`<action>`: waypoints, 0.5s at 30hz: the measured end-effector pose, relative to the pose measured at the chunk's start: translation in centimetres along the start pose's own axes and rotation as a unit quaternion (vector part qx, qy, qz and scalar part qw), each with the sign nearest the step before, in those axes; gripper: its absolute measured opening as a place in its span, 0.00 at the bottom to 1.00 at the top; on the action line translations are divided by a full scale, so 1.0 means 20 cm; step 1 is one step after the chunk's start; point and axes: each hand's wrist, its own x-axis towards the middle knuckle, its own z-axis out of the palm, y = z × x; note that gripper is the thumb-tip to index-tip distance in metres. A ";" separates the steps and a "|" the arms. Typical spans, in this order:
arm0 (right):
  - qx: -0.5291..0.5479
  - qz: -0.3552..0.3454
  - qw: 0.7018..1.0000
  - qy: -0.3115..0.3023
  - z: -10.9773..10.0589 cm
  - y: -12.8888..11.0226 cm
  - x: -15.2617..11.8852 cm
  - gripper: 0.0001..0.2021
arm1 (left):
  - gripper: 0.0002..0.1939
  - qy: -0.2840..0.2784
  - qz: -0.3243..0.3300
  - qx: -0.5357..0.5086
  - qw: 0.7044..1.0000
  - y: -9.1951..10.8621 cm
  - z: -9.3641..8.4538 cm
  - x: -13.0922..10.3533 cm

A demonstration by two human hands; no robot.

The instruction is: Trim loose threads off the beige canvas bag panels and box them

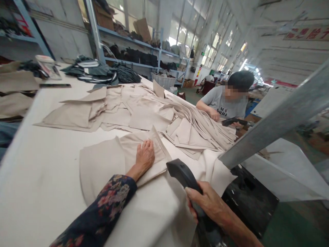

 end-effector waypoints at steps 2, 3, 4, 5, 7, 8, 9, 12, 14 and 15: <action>-0.005 0.001 1.000 -0.006 0.01 -0.02 0.06 0.16 | 0.26 -0.004 0.003 -0.007 1.000 0.01 -0.02 -0.01; -0.012 0.007 1.000 -0.008 0.01 -0.03 0.09 0.15 | 0.26 -0.004 0.004 -0.010 1.000 0.01 -0.03 -0.01; -0.021 0.016 1.000 -0.010 0.02 -0.04 0.11 0.15 | 0.27 -0.004 0.003 -0.012 1.000 0.02 -0.04 -0.01; -0.031 0.026 0.999 -0.010 0.03 -0.04 0.14 0.15 | 0.27 -0.004 0.002 -0.013 1.000 0.02 -0.05 -0.01; -0.047 0.032 0.998 -0.010 0.05 -0.05 0.20 0.16 | 0.27 -0.002 0.001 -0.014 1.000 0.02 -0.06 -0.02; -0.052 0.025 0.998 -0.010 0.05 -0.06 0.23 0.16 | 0.28 -0.002 0.001 -0.014 1.000 0.02 -0.06 -0.02; -0.055 0.015 0.998 -0.007 0.06 -0.07 0.26 0.16 | 0.27 -0.001 0.000 -0.015 1.000 0.02 -0.06 -0.03; -0.059 -0.008 0.998 0.020 0.06 -0.11 0.34 0.17 | 0.27 0.002 -0.005 -0.020 1.000 0.03 -0.06 -0.06; -0.058 -0.020 0.997 0.046 0.04 -0.14 0.34 0.17 | 0.27 0.005 -0.005 -0.027 1.000 0.03 -0.07 -0.08; -0.054 -0.031 0.997 0.055 0.03 -0.15 0.31 0.17 | 0.26 0.006 -0.004 -0.031 0.999 0.03 -0.08 -0.08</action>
